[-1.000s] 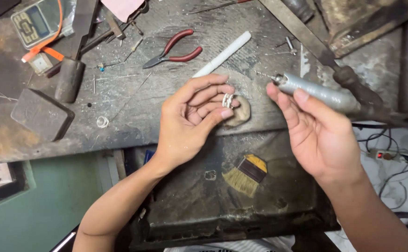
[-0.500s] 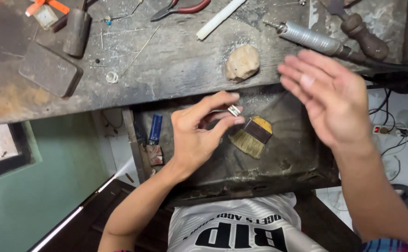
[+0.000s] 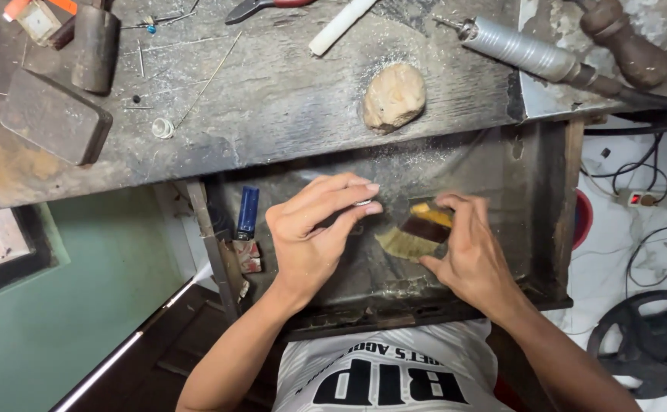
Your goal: Polishing a small jewelry piece using a rotary tool and cleaning it with a brush at a workshop bench.
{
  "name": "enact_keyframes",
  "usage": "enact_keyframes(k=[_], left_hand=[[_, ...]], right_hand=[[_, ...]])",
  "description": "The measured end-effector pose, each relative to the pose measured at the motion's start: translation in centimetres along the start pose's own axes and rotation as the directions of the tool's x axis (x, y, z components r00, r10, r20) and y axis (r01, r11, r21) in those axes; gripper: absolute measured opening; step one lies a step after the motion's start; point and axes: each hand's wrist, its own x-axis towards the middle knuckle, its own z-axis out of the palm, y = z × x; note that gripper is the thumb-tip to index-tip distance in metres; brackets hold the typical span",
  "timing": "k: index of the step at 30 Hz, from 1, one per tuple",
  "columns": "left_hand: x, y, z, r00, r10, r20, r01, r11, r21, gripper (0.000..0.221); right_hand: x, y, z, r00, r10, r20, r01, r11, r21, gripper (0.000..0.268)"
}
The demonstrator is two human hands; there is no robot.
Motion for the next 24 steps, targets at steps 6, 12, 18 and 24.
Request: enact_keyframes(k=[6,12,18,24], left_hand=[[-0.5,-1.2,-0.5,0.997,0.083,0.002,-0.083,0.987,0.138,0.033],[-1.6,-1.6,-1.2,0.965,0.079,0.250,-0.168,0.919,0.357,0.043],[-2.3,-1.8,-1.1,0.980,0.037,0.196,-0.117,0.902,0.416,0.039],[-1.8,-1.5,-0.5,0.986,-0.144,0.081,0.119,0.959,0.257,0.044]], right_hand=[[1.6,-1.6,-2.1,0.980,0.107,-0.165,-0.062,0.964,0.259,0.059],[3.8,-3.9,-5.1,0.767,-0.401,-0.501,0.601,0.722,0.343,0.036],[6.4,-6.3,-6.6,0.802,-0.478,-0.359,0.541,0.836,0.095,0.026],[5.9,-1.4,-2.6,0.811,-0.482,-0.332,0.536,0.839,0.092,0.032]])
